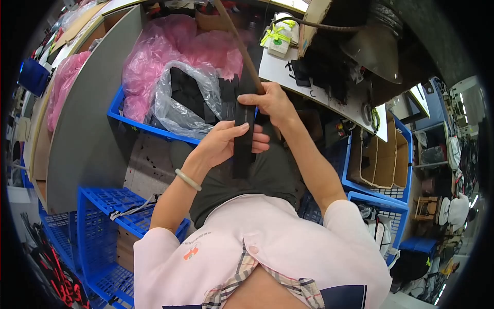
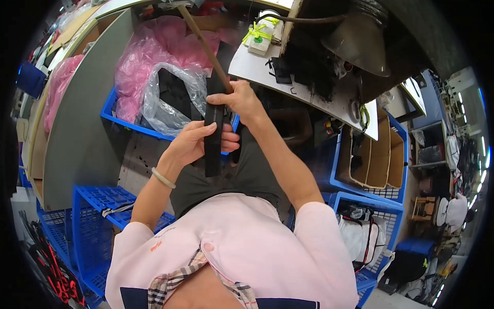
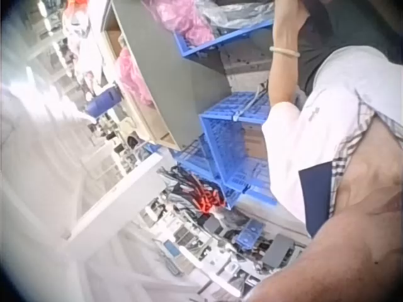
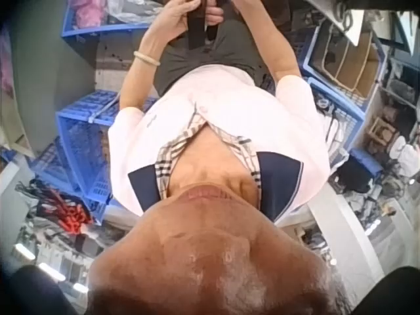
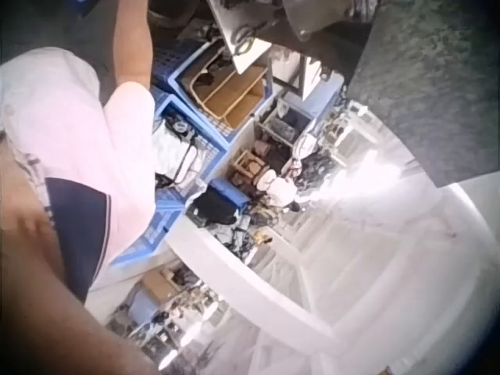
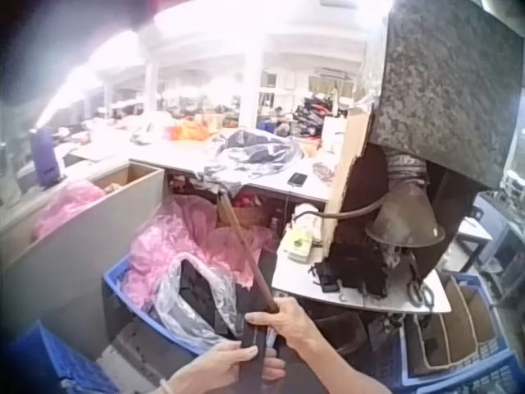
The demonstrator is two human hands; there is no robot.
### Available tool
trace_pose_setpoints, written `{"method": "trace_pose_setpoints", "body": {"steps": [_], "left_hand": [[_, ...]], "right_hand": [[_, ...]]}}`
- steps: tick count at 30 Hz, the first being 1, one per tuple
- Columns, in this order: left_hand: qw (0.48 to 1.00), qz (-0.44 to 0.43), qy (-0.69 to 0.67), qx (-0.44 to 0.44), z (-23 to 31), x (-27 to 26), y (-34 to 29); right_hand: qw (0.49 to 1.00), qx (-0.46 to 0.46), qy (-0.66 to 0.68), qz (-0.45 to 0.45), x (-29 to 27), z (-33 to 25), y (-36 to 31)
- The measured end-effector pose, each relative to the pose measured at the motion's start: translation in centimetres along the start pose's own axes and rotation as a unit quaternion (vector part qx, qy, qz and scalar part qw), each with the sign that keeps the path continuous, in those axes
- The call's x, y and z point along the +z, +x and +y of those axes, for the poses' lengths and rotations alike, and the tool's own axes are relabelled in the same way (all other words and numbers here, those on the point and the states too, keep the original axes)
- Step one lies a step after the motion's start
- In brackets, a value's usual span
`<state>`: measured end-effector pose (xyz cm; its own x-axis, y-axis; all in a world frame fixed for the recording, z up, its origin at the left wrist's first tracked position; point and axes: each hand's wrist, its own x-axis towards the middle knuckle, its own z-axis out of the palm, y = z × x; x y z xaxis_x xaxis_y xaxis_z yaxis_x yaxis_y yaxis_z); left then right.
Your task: The recorder uses a wooden stick to clean and process small black rubber/plastic components at a factory workbench.
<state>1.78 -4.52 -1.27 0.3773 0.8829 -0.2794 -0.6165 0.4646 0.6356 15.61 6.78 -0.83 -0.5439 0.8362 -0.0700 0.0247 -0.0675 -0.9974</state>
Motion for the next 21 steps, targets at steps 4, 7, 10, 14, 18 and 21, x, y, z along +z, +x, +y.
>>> {"method": "trace_pose_setpoints", "body": {"steps": [4,7,10,14,18,21], "left_hand": [[0.999,0.0,0.035,0.031,-0.5,-1.5,0.2],[0.981,0.106,-0.043,0.154,-1.0,-1.5,1.1],[0.967,0.125,-0.078,0.21,-0.6,-2.7,2.5],[0.957,0.145,-0.107,0.228,-0.9,-2.3,3.0],[0.952,0.116,-0.143,0.245,-0.5,-2.7,3.5],[0.949,0.114,-0.165,0.244,-0.1,-3.4,3.7]], "right_hand": [[1.0,0.018,-0.007,-0.005,0.7,0.2,0.4],[0.995,-0.015,-0.034,0.094,1.7,-0.4,-1.3],[0.997,0.007,-0.046,0.066,1.8,0.5,-4.1],[0.997,0.018,-0.029,0.073,2.6,1.2,-5.2],[0.996,0.041,-0.04,0.065,2.4,2.5,-6.0],[0.996,0.051,-0.018,0.07,2.9,3.1,-7.0]]}}
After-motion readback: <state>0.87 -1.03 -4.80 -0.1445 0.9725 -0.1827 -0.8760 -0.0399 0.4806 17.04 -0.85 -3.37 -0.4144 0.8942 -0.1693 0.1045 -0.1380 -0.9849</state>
